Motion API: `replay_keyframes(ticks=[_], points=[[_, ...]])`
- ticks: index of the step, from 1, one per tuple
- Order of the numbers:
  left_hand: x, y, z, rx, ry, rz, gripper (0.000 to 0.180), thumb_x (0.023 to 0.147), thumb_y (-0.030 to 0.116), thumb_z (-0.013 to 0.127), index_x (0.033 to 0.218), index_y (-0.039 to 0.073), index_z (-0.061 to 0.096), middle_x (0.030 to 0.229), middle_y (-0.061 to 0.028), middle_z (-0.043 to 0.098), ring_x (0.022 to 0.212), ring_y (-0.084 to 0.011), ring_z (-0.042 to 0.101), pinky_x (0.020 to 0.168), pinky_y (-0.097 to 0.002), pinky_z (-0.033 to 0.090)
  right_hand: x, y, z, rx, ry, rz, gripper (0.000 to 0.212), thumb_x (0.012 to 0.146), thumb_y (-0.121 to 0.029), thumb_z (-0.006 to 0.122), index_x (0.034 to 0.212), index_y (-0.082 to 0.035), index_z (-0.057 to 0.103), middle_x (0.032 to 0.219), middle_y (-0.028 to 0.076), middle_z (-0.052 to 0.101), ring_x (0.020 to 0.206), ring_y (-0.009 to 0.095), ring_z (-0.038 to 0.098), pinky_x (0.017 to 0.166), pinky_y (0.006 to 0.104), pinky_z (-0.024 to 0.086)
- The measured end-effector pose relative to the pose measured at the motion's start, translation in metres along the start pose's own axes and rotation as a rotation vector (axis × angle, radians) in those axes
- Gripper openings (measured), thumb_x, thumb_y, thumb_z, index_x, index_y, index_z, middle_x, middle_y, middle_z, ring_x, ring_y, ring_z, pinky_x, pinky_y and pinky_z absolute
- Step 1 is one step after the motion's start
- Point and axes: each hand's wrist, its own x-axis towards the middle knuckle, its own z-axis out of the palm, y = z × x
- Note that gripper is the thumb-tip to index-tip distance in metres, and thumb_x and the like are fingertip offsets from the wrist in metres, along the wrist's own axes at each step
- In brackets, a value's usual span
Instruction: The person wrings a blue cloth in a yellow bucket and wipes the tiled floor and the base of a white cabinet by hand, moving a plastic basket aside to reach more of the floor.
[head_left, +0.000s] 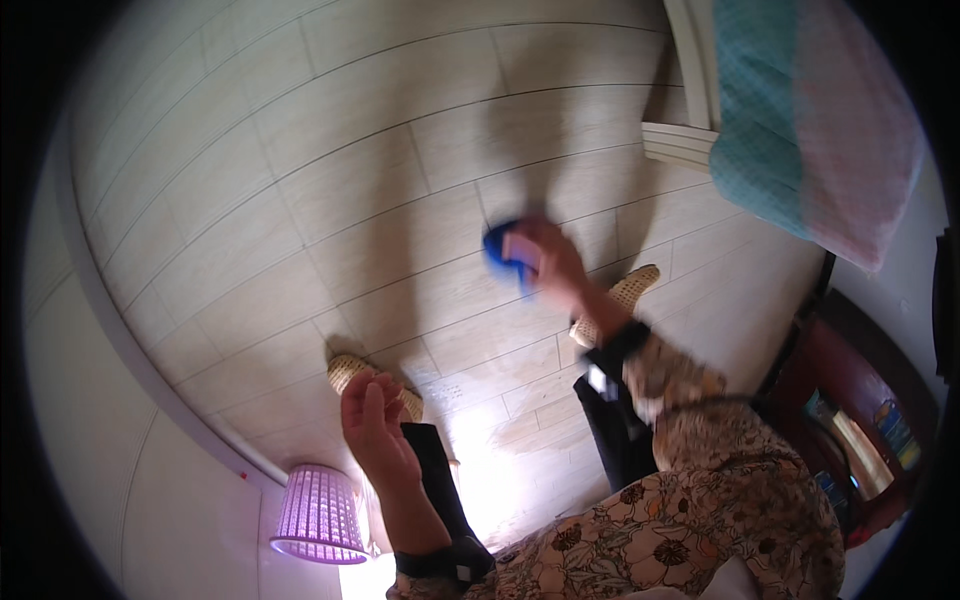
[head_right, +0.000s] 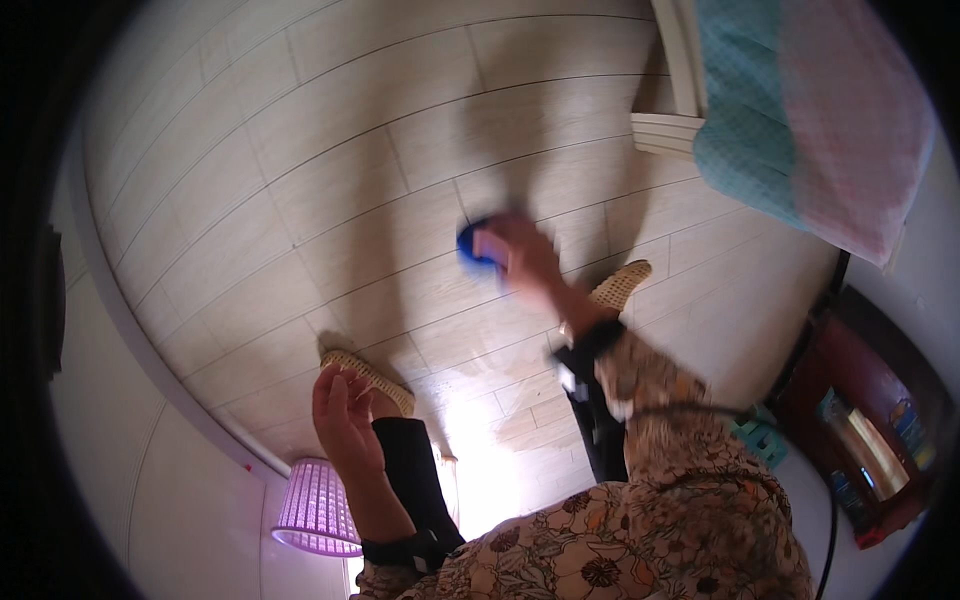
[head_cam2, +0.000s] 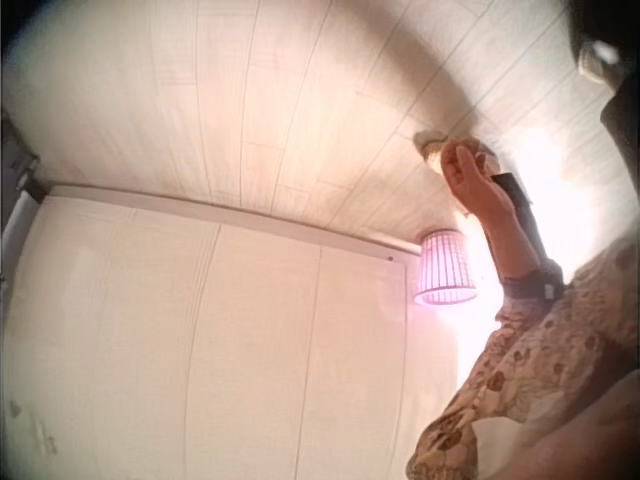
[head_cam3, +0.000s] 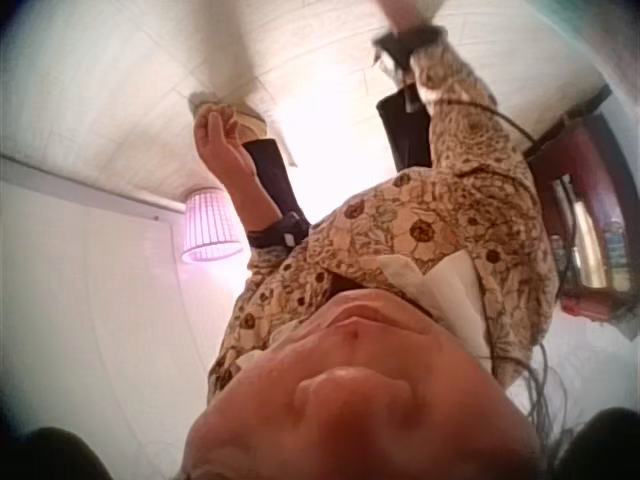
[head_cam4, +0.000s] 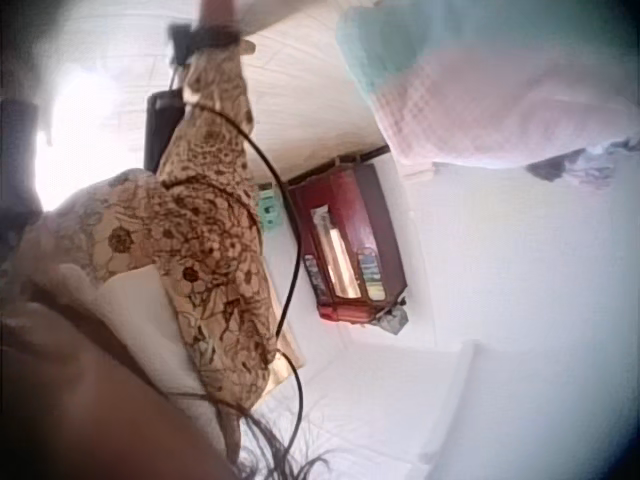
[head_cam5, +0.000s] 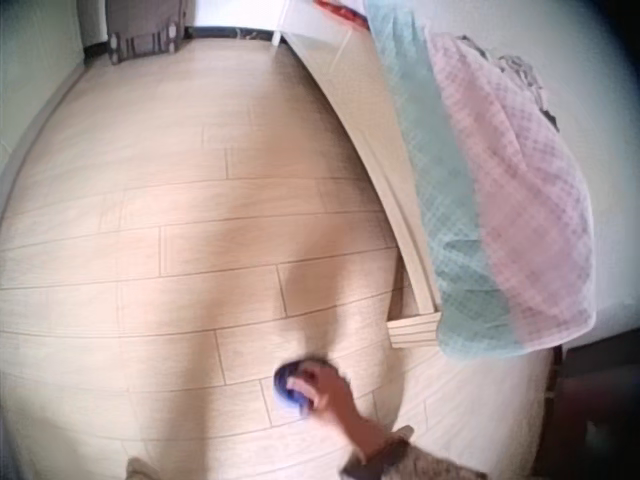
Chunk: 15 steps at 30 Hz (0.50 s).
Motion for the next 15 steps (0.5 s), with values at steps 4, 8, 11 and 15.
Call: replay_keyframes(ticks=[4,8,11,15], points=[[0.001,0.014,0.044,0.054,-0.063,0.071,0.018,0.090,0.008,0.052,0.108,0.006,0.055,0.093,-0.0032,0.062,0.081,-0.0098,0.058,0.072,-0.0224,0.045,0.182,0.113,-0.148,-0.533,0.358,-0.086,0.039,0.070,-0.006,0.056,0.105,-0.025,0.061,0.115,0.005,0.055,0.106,0.030,0.052,0.083,0.0436,0.046],[0.006,0.013,0.048,0.139,-0.026,0.088,0.018,0.090,0.008,0.052,0.108,0.007,0.055,0.093,-0.0033,0.061,0.081,-0.0098,0.058,0.072,-0.0226,0.045,0.150,0.152,-0.107,-0.549,0.417,0.141,0.037,0.066,-0.006,0.059,0.099,-0.024,0.060,0.117,0.005,0.049,0.107,0.031,0.046,0.076,0.0482,0.044],[0.006,0.005,0.048,0.152,-0.038,0.087,0.017,0.090,0.008,0.052,0.106,0.006,0.055,0.092,-0.0034,0.061,0.080,-0.0101,0.058,0.071,-0.0225,0.045,0.021,0.134,0.001,-0.484,0.258,0.203,0.034,0.066,-0.009,0.063,0.096,-0.026,0.061,0.113,0.006,0.049,0.105,0.032,0.046,0.077,0.0483,0.042],[-0.002,0.001,0.069,0.162,-0.104,-0.004,0.015,0.089,0.007,0.053,0.104,0.006,0.055,0.090,-0.0033,0.060,0.078,-0.0105,0.057,0.070,-0.0225,0.045,-0.177,0.084,0.105,-0.212,-0.504,0.144,0.029,0.059,-0.009,0.064,0.083,-0.025,0.063,0.100,0.006,0.052,0.098,0.030,0.050,0.074,0.0439,0.042]])
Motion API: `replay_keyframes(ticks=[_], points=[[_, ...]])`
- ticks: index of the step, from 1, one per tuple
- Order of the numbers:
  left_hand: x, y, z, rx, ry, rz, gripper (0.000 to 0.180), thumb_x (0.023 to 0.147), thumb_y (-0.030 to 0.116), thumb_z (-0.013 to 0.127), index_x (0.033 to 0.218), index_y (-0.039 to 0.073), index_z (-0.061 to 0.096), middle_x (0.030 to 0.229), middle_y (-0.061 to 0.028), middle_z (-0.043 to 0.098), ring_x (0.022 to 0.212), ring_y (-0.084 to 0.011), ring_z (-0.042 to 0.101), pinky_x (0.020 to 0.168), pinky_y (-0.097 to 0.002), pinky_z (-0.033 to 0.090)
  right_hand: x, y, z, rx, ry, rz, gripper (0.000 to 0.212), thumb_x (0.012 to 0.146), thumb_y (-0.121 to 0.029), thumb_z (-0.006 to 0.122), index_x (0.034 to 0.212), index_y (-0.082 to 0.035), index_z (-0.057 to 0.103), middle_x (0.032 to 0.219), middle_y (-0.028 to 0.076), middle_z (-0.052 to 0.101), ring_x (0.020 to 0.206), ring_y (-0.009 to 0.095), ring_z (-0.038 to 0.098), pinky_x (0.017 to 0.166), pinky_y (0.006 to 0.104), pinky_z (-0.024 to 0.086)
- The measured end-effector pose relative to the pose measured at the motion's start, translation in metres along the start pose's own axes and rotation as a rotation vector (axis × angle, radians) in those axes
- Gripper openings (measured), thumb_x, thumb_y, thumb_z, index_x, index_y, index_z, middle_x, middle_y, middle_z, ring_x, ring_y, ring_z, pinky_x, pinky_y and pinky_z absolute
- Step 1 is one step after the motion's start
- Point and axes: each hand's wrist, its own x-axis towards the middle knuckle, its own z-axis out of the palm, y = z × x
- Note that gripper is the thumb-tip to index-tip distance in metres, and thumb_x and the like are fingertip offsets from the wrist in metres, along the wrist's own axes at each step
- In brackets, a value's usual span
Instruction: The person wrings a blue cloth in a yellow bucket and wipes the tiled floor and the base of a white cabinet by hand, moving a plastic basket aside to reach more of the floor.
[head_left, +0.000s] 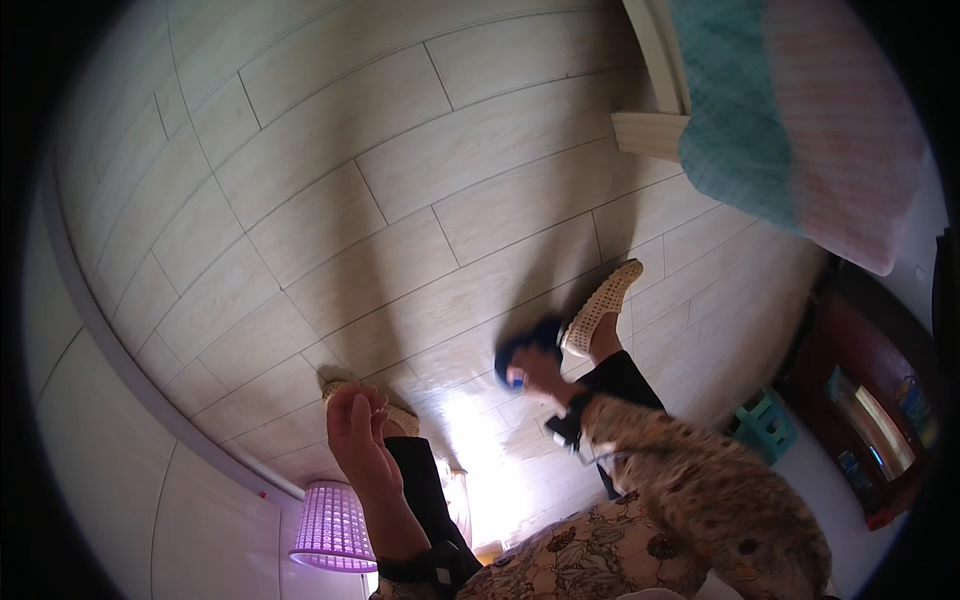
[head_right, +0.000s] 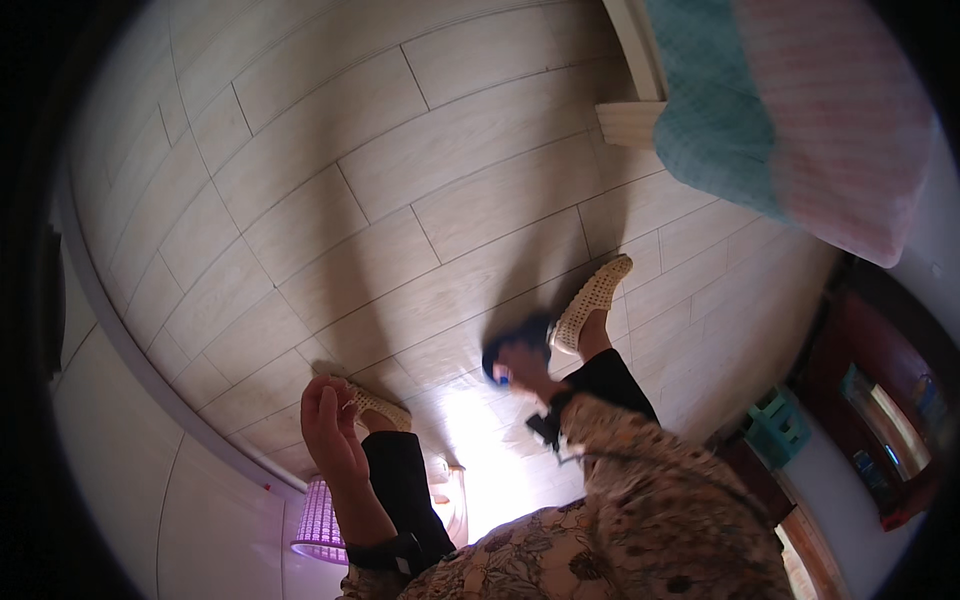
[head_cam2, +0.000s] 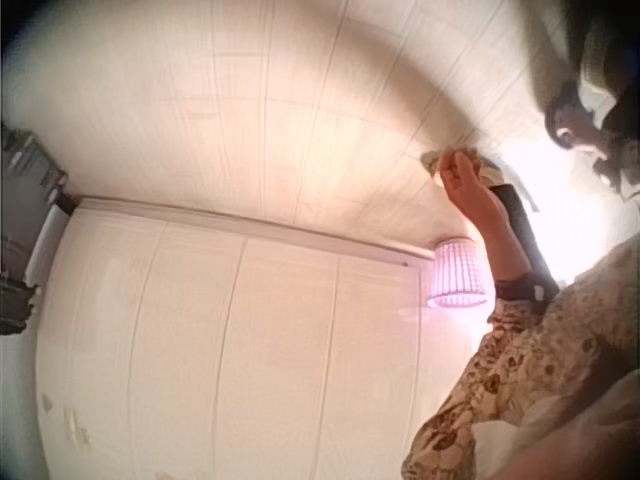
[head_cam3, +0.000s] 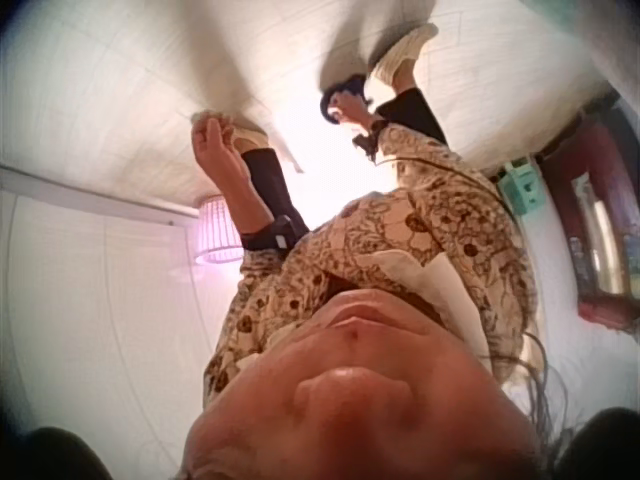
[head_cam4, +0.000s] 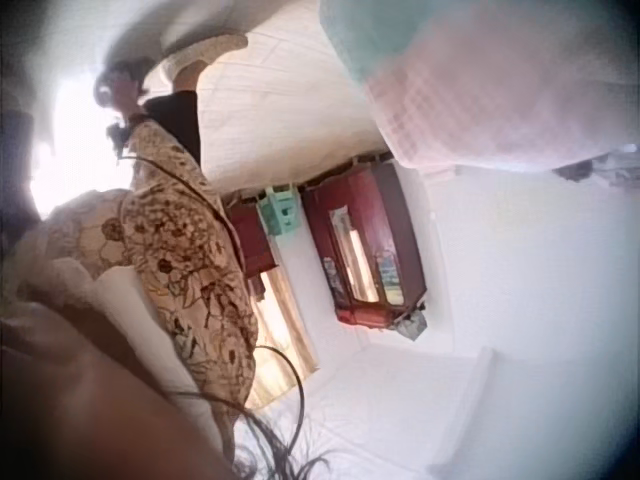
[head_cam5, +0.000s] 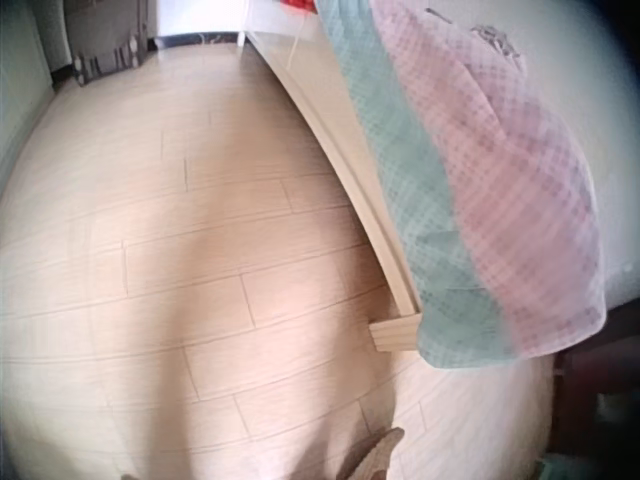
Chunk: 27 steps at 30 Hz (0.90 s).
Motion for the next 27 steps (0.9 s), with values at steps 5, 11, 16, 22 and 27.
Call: replay_keyframes(ticks=[5,11,16,22,27], points=[[0.011,-0.015,-0.009,0.031,0.009,0.091,0.018,0.088,0.011,0.056,0.105,0.006,0.055,0.088,-0.0026,0.060,0.078,-0.0110,0.057,0.069,-0.0230,0.043,0.012,-0.016,-0.058,0.379,0.344,0.056,0.037,0.058,-0.008,0.066,0.092,-0.019,0.060,0.102,0.009,0.054,0.100,0.031,0.051,0.080,0.0417,0.042],[0.013,-0.021,-0.049,-0.016,0.086,0.041,0.019,0.089,0.009,0.054,0.107,0.006,0.055,0.089,-0.0032,0.060,0.078,-0.0104,0.057,0.069,-0.0230,0.046,0.196,0.119,-0.347,-0.135,1.127,-0.018,0.065,0.055,-0.011,0.069,0.117,-0.016,0.053,0.122,0.017,0.048,0.106,0.038,0.049,0.092,0.0447,0.041],[0.017,-0.013,-0.056,0.119,0.153,-0.008,0.019,0.090,0.009,0.052,0.108,0.005,0.054,0.091,-0.0028,0.060,0.080,-0.0102,0.057,0.070,-0.0228,0.045,0.245,0.151,-0.432,-0.151,0.923,0.288,0.058,0.064,-0.018,0.059,0.121,-0.017,0.052,0.120,0.015,0.053,0.110,0.033,0.052,0.093,0.0388,0.044],[0.014,-0.016,-0.050,0.040,0.075,0.008,0.018,0.091,0.009,0.050,0.108,0.007,0.054,0.092,-0.0030,0.060,0.080,-0.0093,0.057,0.066,-0.0205,0.046,0.148,0.069,-0.200,-0.187,0.682,0.177,0.040,0.066,-0.011,0.062,0.105,-0.015,0.058,0.109,0.014,0.053,0.101,0.035,0.051,0.087,0.0434,0.042],[0.028,0.001,-0.001,-0.006,0.034,0.031,0.015,0.090,0.009,0.052,0.104,0.007,0.055,0.086,-0.0028,0.059,0.076,-0.0086,0.056,0.065,-0.0205,0.046,0.017,0.031,-0.088,0.343,-0.115,0.071,0.037,0.061,0.001,0.058,0.092,-0.017,0.067,0.101,0.008,0.057,0.104,0.029,0.052,0.092,0.0356,0.041]])
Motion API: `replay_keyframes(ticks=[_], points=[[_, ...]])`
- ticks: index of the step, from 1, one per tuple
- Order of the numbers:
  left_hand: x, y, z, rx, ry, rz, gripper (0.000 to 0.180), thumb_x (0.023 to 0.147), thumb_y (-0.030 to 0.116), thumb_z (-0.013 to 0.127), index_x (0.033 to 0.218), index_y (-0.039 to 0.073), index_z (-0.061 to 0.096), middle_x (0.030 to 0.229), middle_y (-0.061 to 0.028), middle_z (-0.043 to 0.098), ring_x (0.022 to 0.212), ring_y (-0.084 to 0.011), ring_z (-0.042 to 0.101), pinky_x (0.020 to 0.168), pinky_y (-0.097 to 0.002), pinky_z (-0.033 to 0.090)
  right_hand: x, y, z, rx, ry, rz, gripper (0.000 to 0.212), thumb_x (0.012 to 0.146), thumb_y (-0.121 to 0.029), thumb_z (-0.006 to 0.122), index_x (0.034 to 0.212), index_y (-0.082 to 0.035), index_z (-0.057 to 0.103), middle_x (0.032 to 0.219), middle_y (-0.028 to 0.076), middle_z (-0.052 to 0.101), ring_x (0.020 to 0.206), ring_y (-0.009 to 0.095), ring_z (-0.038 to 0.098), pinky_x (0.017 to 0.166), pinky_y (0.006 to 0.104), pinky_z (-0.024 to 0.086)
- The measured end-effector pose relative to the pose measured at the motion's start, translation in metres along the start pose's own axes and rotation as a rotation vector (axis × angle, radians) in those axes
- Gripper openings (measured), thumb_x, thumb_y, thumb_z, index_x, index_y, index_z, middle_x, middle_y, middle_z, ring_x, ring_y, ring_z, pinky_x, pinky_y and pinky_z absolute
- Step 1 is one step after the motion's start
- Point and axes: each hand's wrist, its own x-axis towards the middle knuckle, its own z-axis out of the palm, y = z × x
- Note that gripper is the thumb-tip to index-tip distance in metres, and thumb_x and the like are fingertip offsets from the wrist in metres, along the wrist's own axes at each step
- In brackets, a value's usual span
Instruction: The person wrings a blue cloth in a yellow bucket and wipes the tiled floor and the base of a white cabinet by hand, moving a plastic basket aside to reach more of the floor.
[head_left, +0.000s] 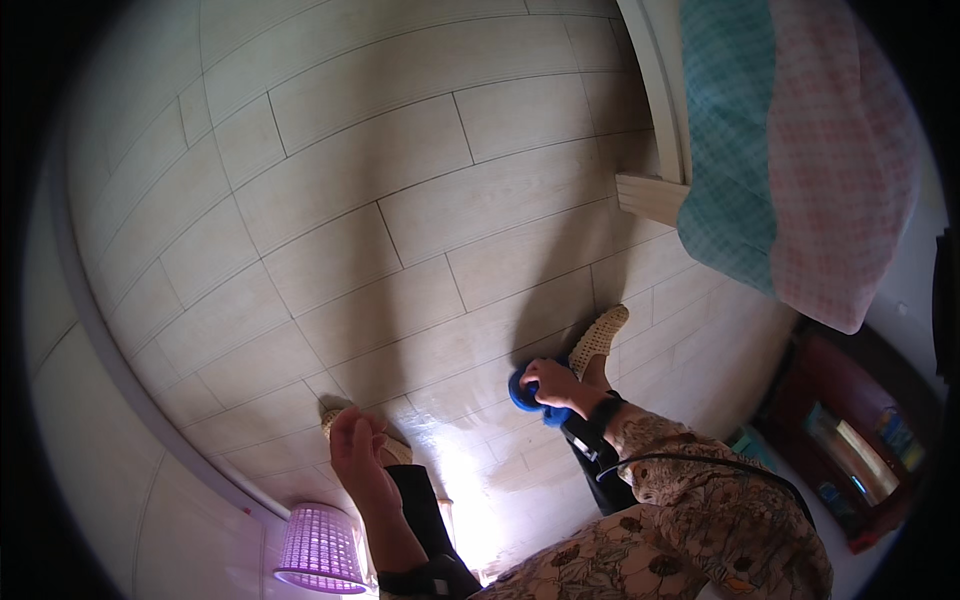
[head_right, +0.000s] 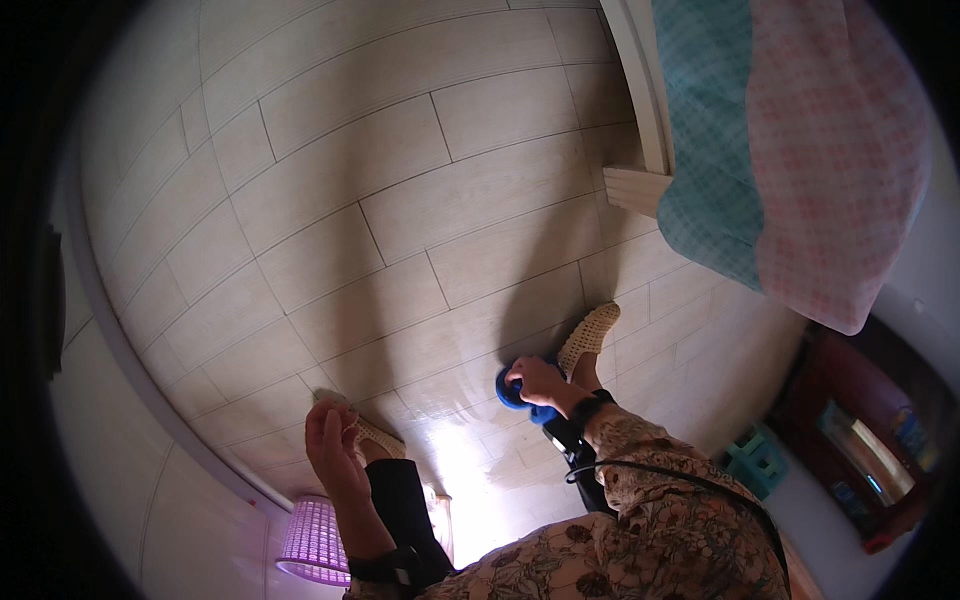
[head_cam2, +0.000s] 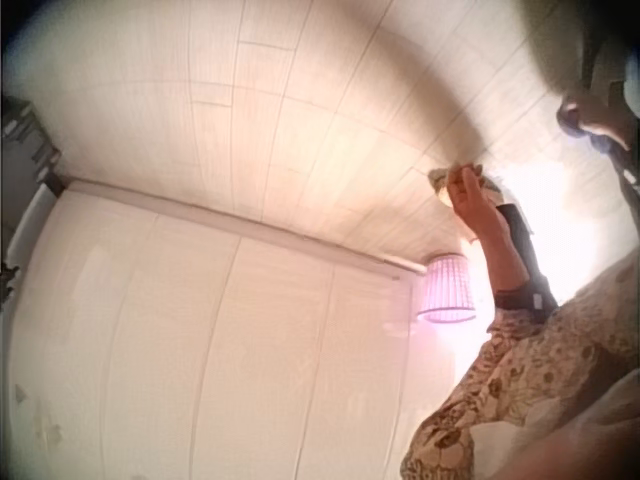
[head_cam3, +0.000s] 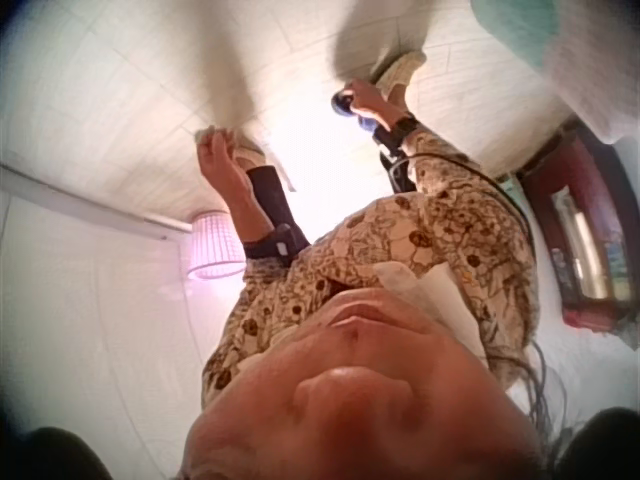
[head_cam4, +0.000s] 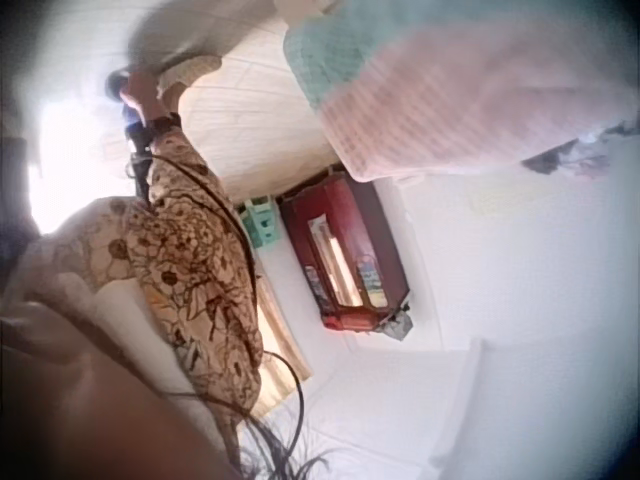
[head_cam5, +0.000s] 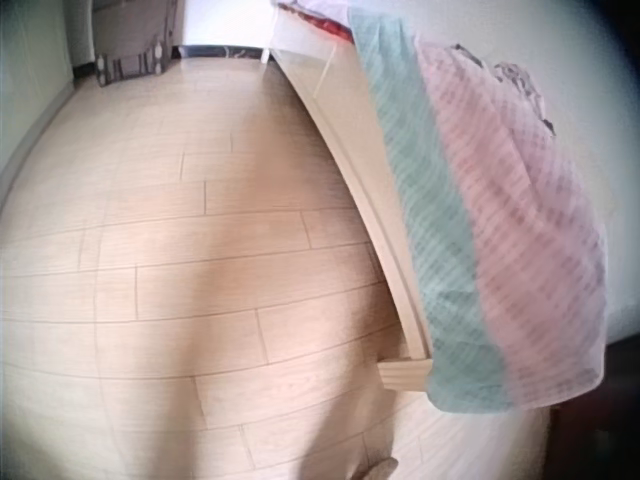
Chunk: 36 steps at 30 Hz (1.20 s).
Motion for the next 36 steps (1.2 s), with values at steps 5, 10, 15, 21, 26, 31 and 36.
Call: replay_keyframes(ticks=[5,10,15,21,26,31,36], points=[[-0.003,-0.012,-0.009,0.099,0.039,-0.012,0.015,0.088,0.010,0.056,0.102,0.006,0.056,0.084,-0.0023,0.059,0.076,-0.0099,0.056,0.067,-0.0218,0.046,0.045,-0.041,-0.154,-0.226,0.808,-0.103,0.050,0.064,-0.004,0.063,0.112,-0.012,0.053,0.113,0.017,0.050,0.105,0.035,0.049,0.093,0.0413,0.040],[-0.007,-0.002,-0.006,0.034,0.068,-0.021,0.015,0.089,0.008,0.053,0.103,0.005,0.055,0.084,-0.0023,0.059,0.074,-0.0093,0.056,0.066,-0.0206,0.046,0.158,-0.009,-0.297,-0.439,1.156,0.367,0.060,0.065,-0.014,0.062,0.123,-0.016,0.048,0.127,0.020,0.044,0.109,0.041,0.046,0.091,0.0467,0.042],[-0.008,-0.006,-0.021,0.087,0.089,-0.051,0.018,0.086,0.010,0.056,0.103,0.004,0.055,0.088,-0.0045,0.060,0.076,-0.0109,0.058,0.067,-0.0239,0.046,0.170,0.035,-0.215,-0.557,1.139,-0.075,0.060,0.061,-0.014,0.063,0.120,-0.015,0.051,0.122,0.016,0.050,0.114,0.036,0.045,0.098,0.0462,0.035],[-0.016,-0.019,-0.086,-0.084,0.035,-0.012,0.022,0.087,0.002,0.055,0.108,-0.001,0.052,0.095,-0.0074,0.059,0.087,-0.0119,0.058,0.081,-0.0262,0.050,0.150,0.031,-0.200,-0.403,1.187,0.114,0.066,0.066,-0.030,0.066,0.127,-0.013,0.047,0.122,0.023,0.046,0.111,0.039,0.046,0.095,0.0496,0.037],[-0.032,-0.038,-0.165,-0.194,0.091,-0.108,0.023,0.086,0.003,0.057,0.108,-0.002,0.053,0.092,-0.0067,0.060,0.084,-0.0117,0.059,0.079,-0.0250,0.049,0.191,-0.108,-0.099,-0.564,1.224,0.018,0.063,0.066,-0.031,0.067,0.124,-0.011,0.050,0.117,0.023,0.049,0.110,0.040,0.046,0.095,0.0480,0.038],[-0.008,-0.004,-0.241,-0.405,0.099,-0.034,0.023,0.087,0.005,0.058,0.108,0.000,0.054,0.092,-0.0065,0.062,0.084,-0.0116,0.061,0.076,-0.0229,0.049,0.272,-0.335,0.043,-0.645,1.167,-0.221,0.061,0.061,-0.025,0.070,0.119,-0.018,0.053,0.117,0.021,0.050,0.109,0.037,0.047,0.090,0.0481,0.039],[0.019,-0.003,-0.314,-0.730,0.271,-0.089,0.018,0.090,0.008,0.052,0.106,0.003,0.055,0.090,-0.0061,0.061,0.080,-0.0110,0.059,0.070,-0.0222,0.045,0.346,-0.595,0.200,-0.507,1.002,-0.536,0.042,0.061,-0.021,0.068,0.102,-0.017,0.058,0.117,0.016,0.051,0.105,0.038,0.049,0.078,0.0497,0.043]])
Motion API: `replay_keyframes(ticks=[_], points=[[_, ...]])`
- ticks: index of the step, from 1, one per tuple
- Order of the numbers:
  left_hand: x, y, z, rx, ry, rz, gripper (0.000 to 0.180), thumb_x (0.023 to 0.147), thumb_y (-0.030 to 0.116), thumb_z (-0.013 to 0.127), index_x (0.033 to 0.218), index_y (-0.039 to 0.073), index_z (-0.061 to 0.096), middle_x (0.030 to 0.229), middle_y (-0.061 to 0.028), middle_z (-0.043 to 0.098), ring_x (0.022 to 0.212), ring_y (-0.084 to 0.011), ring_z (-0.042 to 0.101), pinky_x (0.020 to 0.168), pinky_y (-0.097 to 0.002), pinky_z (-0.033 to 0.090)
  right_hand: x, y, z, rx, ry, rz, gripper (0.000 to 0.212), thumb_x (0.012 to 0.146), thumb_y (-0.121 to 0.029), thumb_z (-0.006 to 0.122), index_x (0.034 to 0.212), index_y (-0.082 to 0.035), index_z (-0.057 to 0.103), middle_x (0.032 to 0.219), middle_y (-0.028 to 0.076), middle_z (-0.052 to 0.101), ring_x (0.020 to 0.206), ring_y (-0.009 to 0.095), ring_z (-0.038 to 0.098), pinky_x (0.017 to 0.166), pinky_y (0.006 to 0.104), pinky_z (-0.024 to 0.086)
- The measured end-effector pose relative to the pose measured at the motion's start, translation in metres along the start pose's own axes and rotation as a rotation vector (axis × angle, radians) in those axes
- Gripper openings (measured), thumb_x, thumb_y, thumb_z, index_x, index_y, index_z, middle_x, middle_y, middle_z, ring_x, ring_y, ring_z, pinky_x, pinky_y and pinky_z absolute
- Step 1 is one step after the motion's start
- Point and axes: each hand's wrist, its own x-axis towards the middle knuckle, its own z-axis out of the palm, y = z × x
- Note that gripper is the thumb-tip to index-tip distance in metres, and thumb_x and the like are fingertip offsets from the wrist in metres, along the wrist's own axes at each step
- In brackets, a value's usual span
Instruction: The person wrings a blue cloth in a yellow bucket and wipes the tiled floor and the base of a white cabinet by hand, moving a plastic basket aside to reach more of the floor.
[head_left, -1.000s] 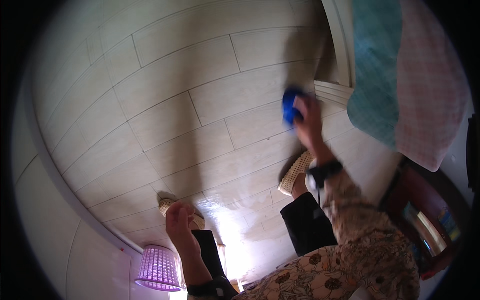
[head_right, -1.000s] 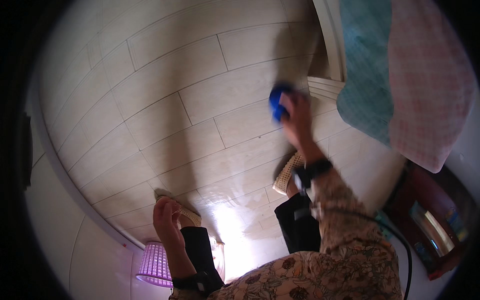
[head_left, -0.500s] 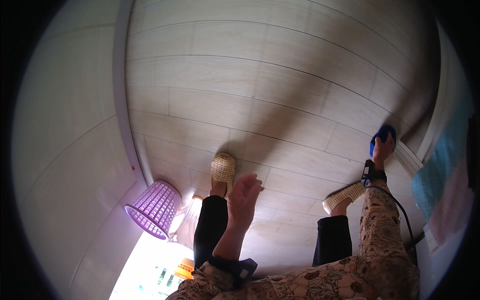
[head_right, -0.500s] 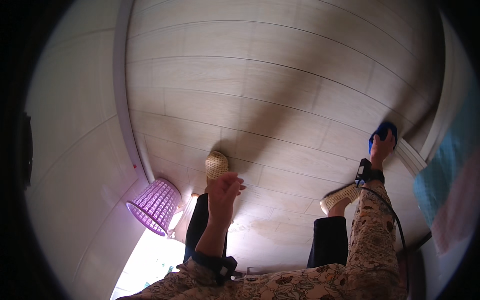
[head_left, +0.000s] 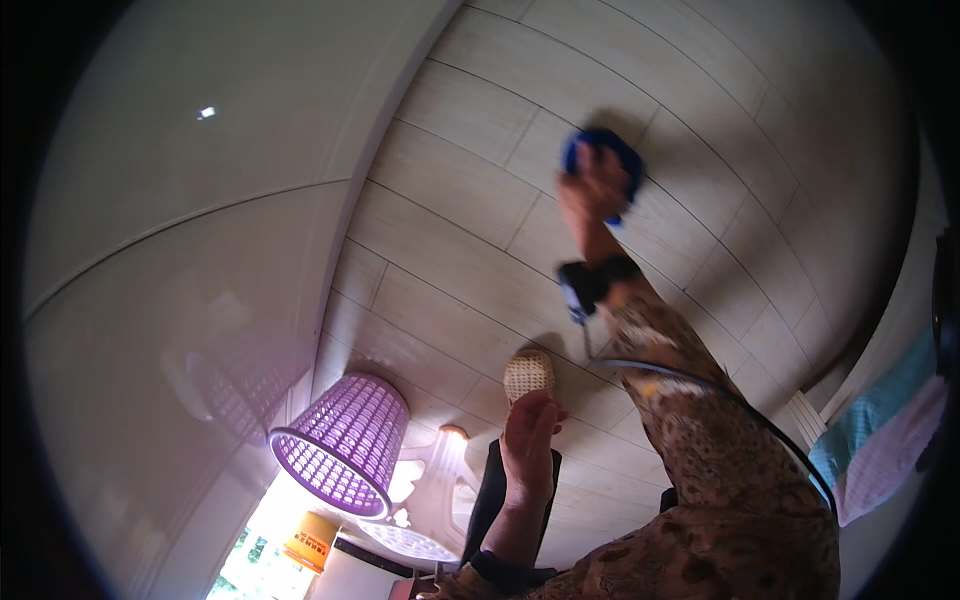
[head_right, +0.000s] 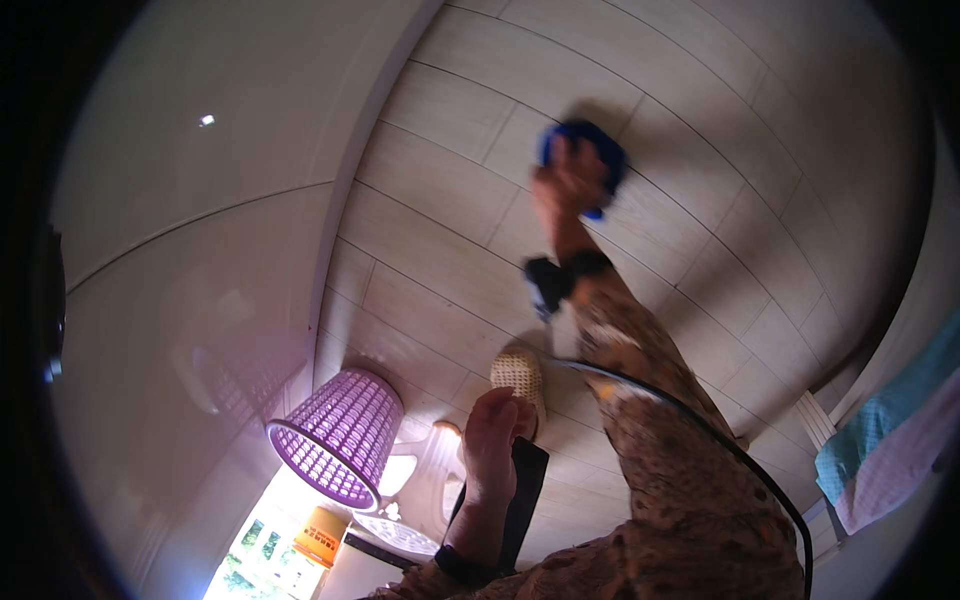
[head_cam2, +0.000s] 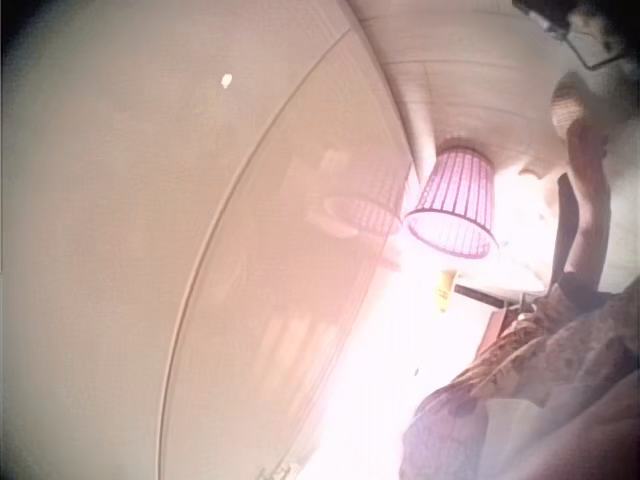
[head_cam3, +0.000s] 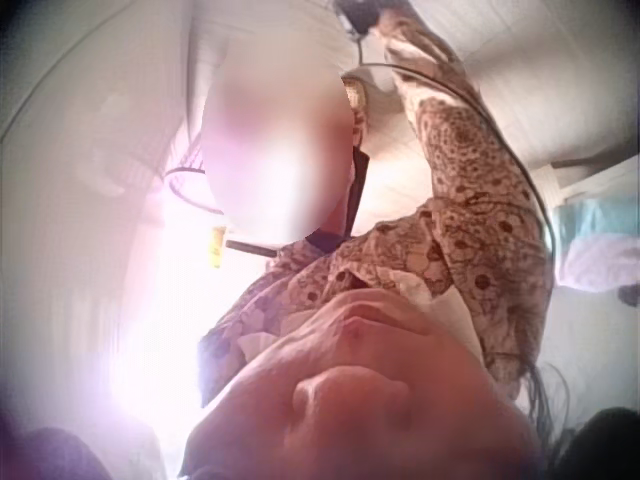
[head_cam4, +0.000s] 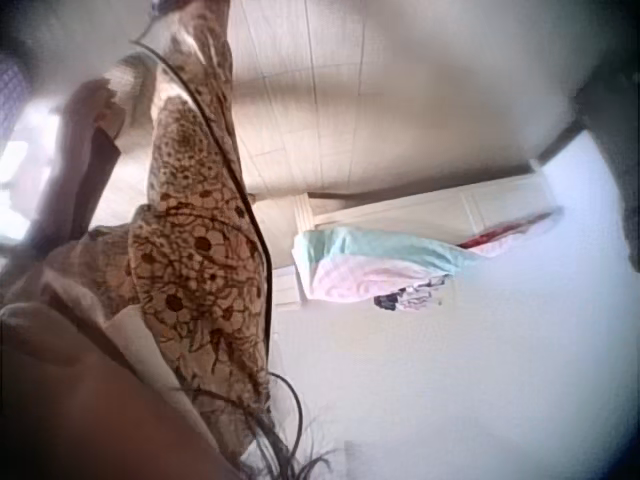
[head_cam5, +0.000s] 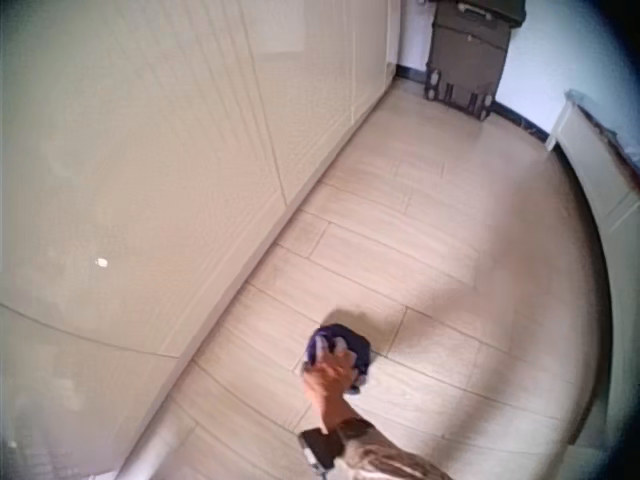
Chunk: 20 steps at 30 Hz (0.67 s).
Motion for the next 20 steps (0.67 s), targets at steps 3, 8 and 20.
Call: replay_keyframes(ticks=[3,8,20], points=[[0.014,0.028,-0.012,-0.115,0.008,-0.027,0.018,0.090,0.008,0.052,0.107,0.002,0.054,0.088,-0.0059,0.060,0.075,-0.0104,0.056,0.069,-0.0211,0.044,0.030,-0.128,0.036,0.119,-0.425,-0.147,0.056,0.069,-0.030,0.060,0.121,-0.017,0.044,0.129,0.019,0.037,0.112,0.041,0.040,0.077,0.0548,0.045],[0.029,0.045,-0.030,-0.167,0.072,-0.005,0.019,0.091,0.007,0.051,0.108,0.000,0.052,0.093,-0.0060,0.059,0.076,-0.0087,0.053,0.070,-0.0204,0.044,0.035,-0.221,0.062,0.314,-0.584,-0.295,0.072,0.073,-0.038,0.062,0.135,-0.013,0.034,0.137,0.018,0.033,0.120,0.036,0.038,0.088,0.0519,0.044],[-0.009,-0.012,0.019,0.080,0.025,0.000,0.020,0.090,0.009,0.053,0.108,0.001,0.053,0.094,-0.0069,0.060,0.081,-0.0151,0.058,0.072,-0.0244,0.046,-0.028,0.123,-0.068,0.226,-0.354,-0.394,0.059,0.064,-0.035,0.070,0.117,-0.011,0.056,0.124,0.017,0.049,0.103,0.034,0.052,0.088,0.0420,0.045]])
